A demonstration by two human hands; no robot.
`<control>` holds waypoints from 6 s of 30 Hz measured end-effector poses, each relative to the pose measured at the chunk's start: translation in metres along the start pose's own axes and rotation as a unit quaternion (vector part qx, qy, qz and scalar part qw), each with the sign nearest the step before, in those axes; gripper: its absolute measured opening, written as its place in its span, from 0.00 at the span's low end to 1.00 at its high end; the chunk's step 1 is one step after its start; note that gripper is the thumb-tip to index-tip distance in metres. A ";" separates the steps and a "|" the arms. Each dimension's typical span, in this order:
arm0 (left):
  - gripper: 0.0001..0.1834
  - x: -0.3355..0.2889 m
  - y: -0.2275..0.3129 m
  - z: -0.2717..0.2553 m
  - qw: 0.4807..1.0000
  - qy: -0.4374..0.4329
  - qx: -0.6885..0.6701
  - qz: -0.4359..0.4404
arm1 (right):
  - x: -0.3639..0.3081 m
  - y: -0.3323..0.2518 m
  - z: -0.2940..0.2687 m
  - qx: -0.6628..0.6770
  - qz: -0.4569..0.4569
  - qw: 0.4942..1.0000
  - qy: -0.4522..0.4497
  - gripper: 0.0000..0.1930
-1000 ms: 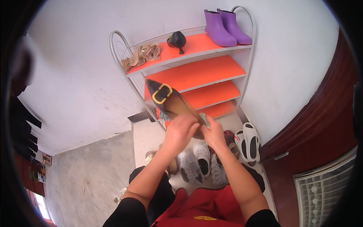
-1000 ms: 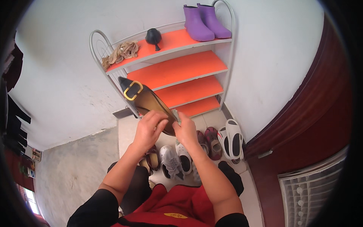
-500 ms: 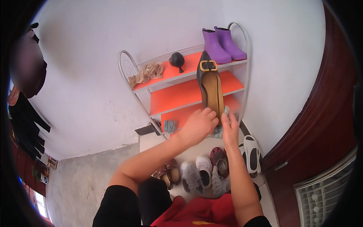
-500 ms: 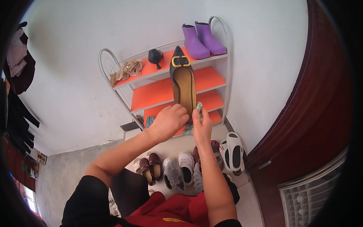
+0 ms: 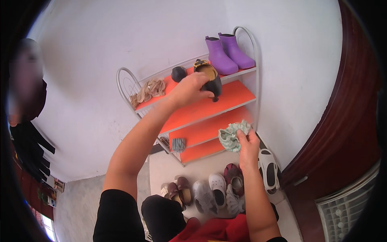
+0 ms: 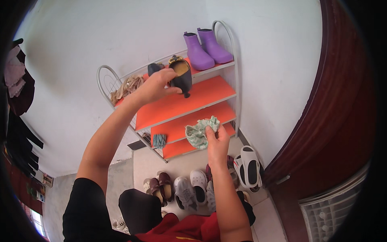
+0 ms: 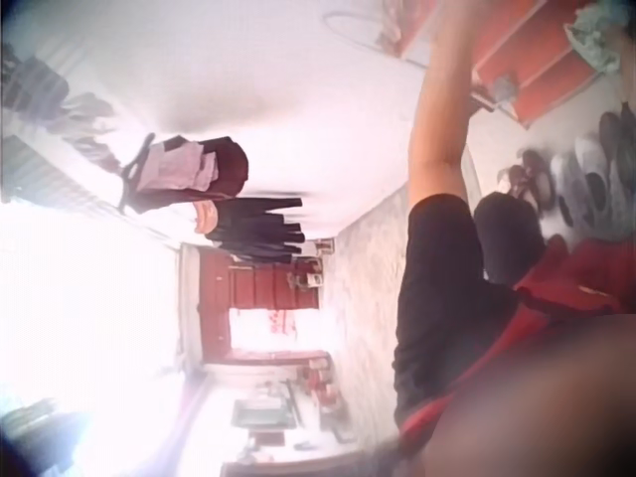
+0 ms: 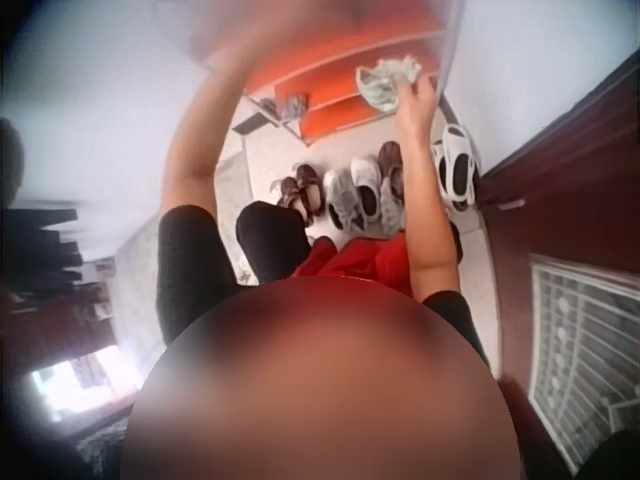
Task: The person cleans several pairs of shoes using a cloth. They wipe the exterior of each shoe and then place them on a nearby shoe rack.
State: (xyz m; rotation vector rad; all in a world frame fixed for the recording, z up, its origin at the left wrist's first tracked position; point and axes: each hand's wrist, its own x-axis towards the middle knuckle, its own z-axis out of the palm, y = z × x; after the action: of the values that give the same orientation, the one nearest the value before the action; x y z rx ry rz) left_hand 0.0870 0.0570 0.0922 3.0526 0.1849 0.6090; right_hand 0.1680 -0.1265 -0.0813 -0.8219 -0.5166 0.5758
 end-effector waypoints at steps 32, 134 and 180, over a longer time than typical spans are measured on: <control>0.20 0.065 -0.128 0.009 0.939 0.145 0.280 -0.137 | 0.014 -0.001 -0.013 0.055 0.002 0.998 0.034 0.16; 0.26 -0.233 0.005 0.121 0.085 0.334 -0.928 -0.142 | -0.029 0.064 0.059 -0.096 0.059 0.983 -0.146 0.15; 0.41 -0.207 0.042 0.139 0.350 0.231 -0.861 -0.288 | -0.044 0.070 0.066 -0.527 -0.322 0.758 -0.212 0.21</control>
State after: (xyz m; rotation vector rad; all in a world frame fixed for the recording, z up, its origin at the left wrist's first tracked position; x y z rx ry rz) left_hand -0.0449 -0.0094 -0.1130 0.5610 0.2845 0.7111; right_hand 0.0750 -0.0820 -0.1076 -1.4782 -1.5513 -0.2737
